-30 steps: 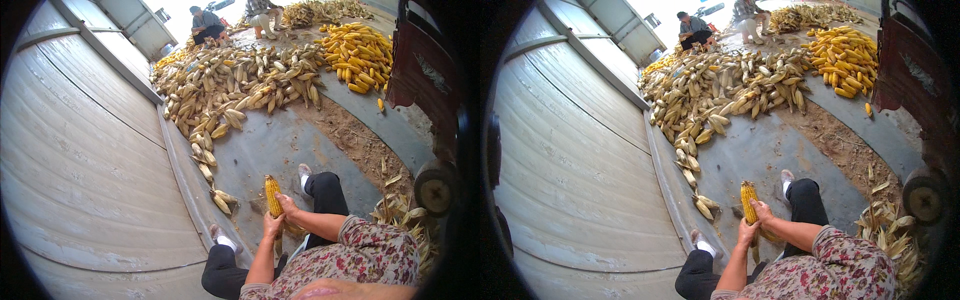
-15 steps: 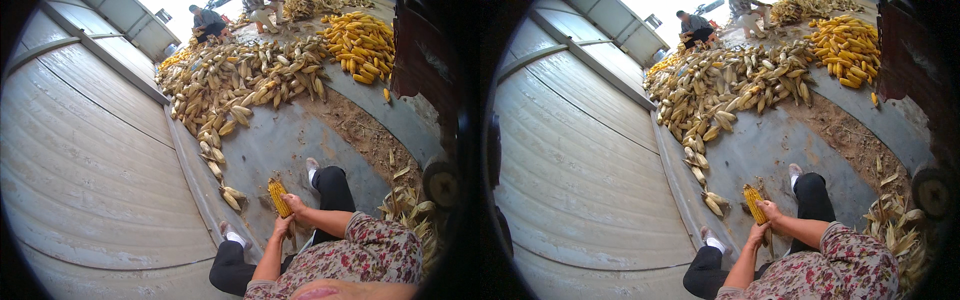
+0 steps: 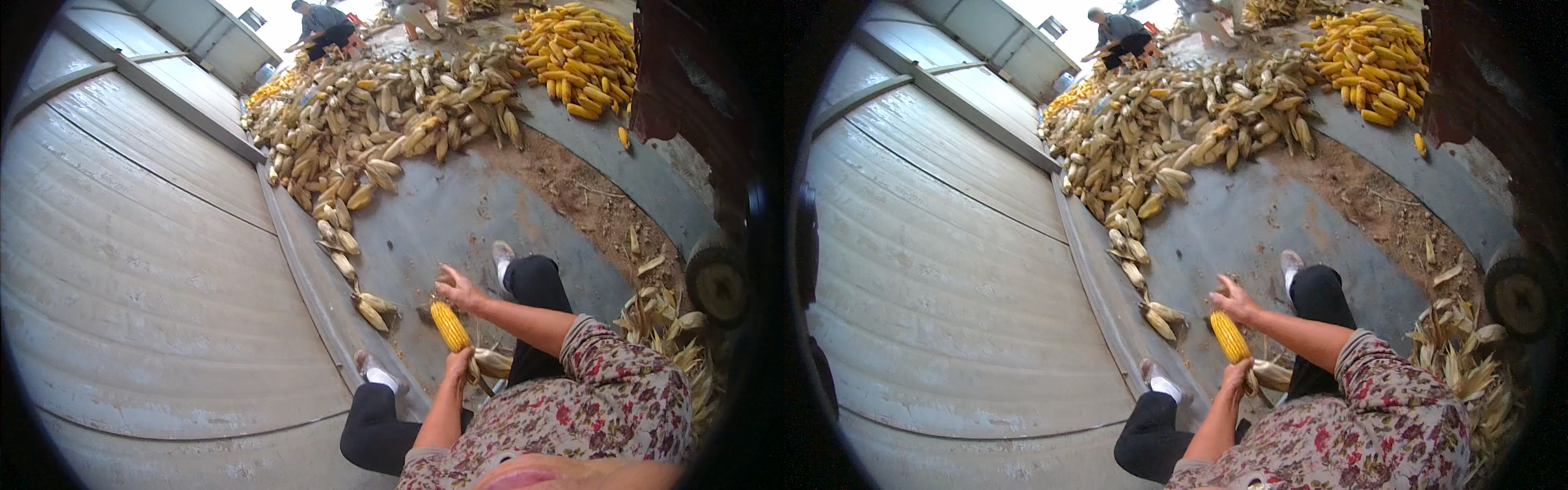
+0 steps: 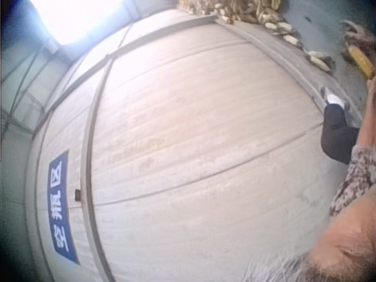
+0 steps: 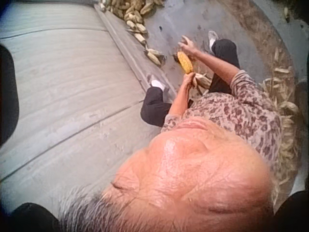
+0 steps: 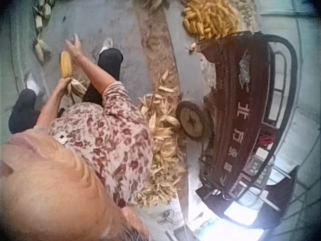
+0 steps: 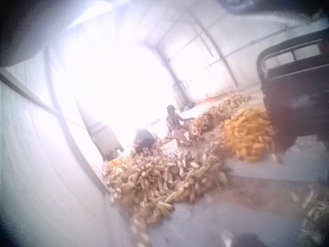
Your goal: The person sits on a low stool and repeatedly shucks dried corn cobs by hand, removing husks and silk. Shucked cobs are placed into a pile to the right, while husks are discarded to the left. The task continues with multiple cobs in a repetitive sequence.
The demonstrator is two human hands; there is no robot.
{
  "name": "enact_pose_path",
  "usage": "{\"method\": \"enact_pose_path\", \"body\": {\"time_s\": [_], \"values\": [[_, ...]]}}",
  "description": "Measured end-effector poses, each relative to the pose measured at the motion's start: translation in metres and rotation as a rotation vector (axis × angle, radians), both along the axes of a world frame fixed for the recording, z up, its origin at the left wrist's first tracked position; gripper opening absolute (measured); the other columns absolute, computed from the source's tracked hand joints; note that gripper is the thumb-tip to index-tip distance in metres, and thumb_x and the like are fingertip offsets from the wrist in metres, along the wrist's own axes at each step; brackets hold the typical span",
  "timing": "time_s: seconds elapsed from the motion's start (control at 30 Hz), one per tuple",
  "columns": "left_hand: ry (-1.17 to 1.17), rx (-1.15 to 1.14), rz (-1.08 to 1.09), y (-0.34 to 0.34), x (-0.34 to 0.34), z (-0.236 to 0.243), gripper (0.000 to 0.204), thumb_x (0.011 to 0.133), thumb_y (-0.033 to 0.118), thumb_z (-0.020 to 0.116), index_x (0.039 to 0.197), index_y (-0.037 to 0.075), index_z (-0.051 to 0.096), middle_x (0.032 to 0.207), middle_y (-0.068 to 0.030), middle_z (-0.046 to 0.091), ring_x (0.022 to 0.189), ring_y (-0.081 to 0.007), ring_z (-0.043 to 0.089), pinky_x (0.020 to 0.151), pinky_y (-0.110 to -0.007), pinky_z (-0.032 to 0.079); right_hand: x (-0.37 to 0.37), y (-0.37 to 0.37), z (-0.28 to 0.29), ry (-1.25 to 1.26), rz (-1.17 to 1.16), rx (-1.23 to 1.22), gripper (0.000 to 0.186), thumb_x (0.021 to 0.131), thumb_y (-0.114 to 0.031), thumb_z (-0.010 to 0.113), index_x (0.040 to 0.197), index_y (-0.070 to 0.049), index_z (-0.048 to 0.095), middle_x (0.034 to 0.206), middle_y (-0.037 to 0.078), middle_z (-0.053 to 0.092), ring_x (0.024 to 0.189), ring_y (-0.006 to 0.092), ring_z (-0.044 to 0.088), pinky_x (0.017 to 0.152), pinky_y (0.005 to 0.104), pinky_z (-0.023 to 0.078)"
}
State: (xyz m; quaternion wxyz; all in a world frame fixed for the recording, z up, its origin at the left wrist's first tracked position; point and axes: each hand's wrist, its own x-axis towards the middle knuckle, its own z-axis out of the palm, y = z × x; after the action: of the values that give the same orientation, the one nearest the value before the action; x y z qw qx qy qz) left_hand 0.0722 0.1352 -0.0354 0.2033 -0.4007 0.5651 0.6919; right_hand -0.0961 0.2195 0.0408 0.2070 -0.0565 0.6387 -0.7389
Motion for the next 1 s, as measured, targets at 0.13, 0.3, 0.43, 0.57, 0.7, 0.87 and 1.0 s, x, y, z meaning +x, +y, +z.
{"method": "enact_pose_path", "body": {"time_s": [0.13,0.3,0.43,0.57,0.7,0.87,1.0], "values": [[-0.067,0.034,0.088,-0.016,-0.002,-0.015,0.027,0.074,0.015,0.066,0.090,-0.005,0.059,0.077,-0.0093,0.062,0.062,-0.0205,0.060,0.054,-0.034,0.048,-0.092,-0.003,0.179,0.426,0.037,-0.201,0.072,0.088,-0.028,0.054,0.142,-0.003,0.013,0.086,0.009,0.059,0.079,0.0156,0.056,0.073,0.0289,0.047],[-0.077,0.144,0.233,-0.016,-0.003,-0.016,0.024,0.079,0.014,0.061,0.092,-0.007,0.057,0.076,-0.0115,0.061,0.061,-0.0231,0.061,0.054,-0.036,0.050,-0.169,0.022,0.328,0.586,-0.287,-0.540,0.063,0.087,-0.028,0.057,0.136,-0.001,0.027,0.089,0.010,0.062,0.077,0.0166,0.060,0.069,0.0278,0.049],[-0.104,0.228,0.274,-0.019,0.002,-0.023,0.023,0.079,0.014,0.061,0.091,-0.005,0.055,0.078,-0.0124,0.062,0.063,-0.0258,0.062,0.056,-0.037,0.052,-0.122,0.031,0.335,1.117,-0.179,-0.422,0.027,0.089,-0.019,0.053,0.110,-0.003,0.055,0.085,0.010,0.065,0.074,0.0172,0.063,0.066,0.0294,0.050],[-0.117,0.267,0.300,-0.016,-0.005,-0.030,0.023,0.080,0.014,0.062,0.093,-0.004,0.055,0.080,-0.0118,0.062,0.065,-0.0258,0.062,0.058,-0.038,0.053,-0.064,0.033,0.241,1.176,0.263,-0.140,0.013,0.083,-0.012,0.060,0.093,-0.005,0.064,0.080,0.010,0.065,0.071,0.0188,0.064,0.064,0.0288,0.050],[-0.108,0.275,0.237,-0.020,-0.004,-0.036,0.024,0.082,0.017,0.061,0.094,-0.003,0.056,0.082,-0.0121,0.063,0.069,-0.0243,0.062,0.063,-0.037,0.052,-0.029,0.029,0.082,0.882,0.424,0.308,0.020,0.085,-0.027,0.054,0.090,-0.008,0.060,0.072,0.016,0.062,0.065,0.0311,0.062,0.057,0.0409,0.049],[-0.120,0.277,0.221,-0.022,-0.003,-0.045,0.022,0.084,0.018,0.060,0.094,-0.001,0.057,0.082,-0.0110,0.063,0.070,-0.0246,0.062,0.064,-0.038,0.053,0.013,0.055,-0.023,0.605,1.060,0.954,0.034,0.081,-0.040,0.053,0.100,-0.013,0.062,0.092,0.014,0.064,0.088,0.0340,0.061,0.072,0.0457,0.048],[-0.102,0.287,0.247,-0.028,0.002,-0.052,0.025,0.080,0.016,0.063,0.095,-0.002,0.056,0.084,-0.0116,0.063,0.070,-0.0248,0.063,0.064,-0.038,0.053,0.015,0.054,-0.019,0.569,1.046,0.999,0.037,0.081,-0.041,0.053,0.105,-0.014,0.061,0.095,0.013,0.064,0.090,0.0336,0.060,0.075,0.0455,0.047]]}}
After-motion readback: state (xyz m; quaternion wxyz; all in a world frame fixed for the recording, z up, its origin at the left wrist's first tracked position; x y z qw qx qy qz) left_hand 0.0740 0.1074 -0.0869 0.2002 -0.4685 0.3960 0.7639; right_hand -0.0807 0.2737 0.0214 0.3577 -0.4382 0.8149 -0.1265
